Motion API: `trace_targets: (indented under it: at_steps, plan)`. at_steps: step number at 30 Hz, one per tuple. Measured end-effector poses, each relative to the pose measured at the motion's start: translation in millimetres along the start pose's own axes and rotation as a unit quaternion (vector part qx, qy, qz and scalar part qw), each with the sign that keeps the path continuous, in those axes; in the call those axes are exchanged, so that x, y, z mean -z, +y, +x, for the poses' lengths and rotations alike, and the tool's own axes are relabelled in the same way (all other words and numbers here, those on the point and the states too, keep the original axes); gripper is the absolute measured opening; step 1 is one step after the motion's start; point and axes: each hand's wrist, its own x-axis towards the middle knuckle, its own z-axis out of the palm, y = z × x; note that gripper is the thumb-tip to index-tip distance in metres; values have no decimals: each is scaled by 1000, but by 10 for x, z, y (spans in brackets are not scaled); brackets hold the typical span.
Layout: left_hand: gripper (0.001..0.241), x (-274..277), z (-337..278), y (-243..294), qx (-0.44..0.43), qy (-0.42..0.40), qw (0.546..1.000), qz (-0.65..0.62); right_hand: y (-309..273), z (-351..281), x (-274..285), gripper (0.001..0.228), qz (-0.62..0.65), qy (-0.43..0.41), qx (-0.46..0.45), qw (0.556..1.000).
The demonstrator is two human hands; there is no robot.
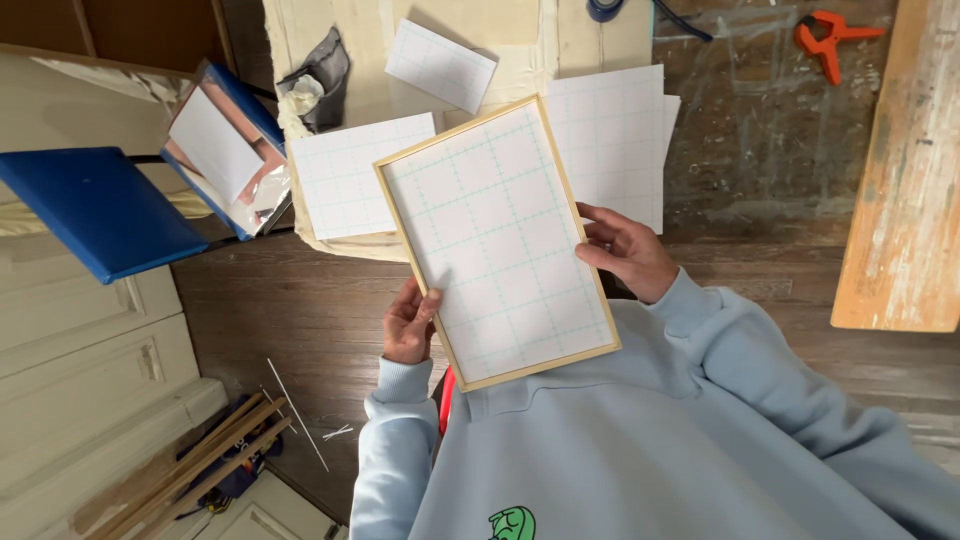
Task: Organizing and stacking wooden frames and grid-patterned papers at a workshop station.
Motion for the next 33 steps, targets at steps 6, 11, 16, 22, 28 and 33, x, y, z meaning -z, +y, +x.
trace_targets:
  at_steps: [6,11,16,22,28,33]
  plan:
    - [51,-155,-87,71,-19,15,1000,3,72,15,106,62,23,-10,-2,1000]
    - [48,-359,-2,164,-88,-34,995,-36,-5,14,200,59,26,-15,24,999]
    - [49,-670,146,320,-130,-29,989,-63,-179,51,295,56,52,8,70,996]
    - [54,-949,235,540,-178,-24,983,23,-676,-46,156,63,-77,-2,173,982]
    - [55,-1034,246,580,-195,-46,980,12,-849,-157,72,60,-99,29,187,977]
    - [54,-1045,177,601,-220,-59,974,21,-863,-188,73,59,-106,49,186,976]
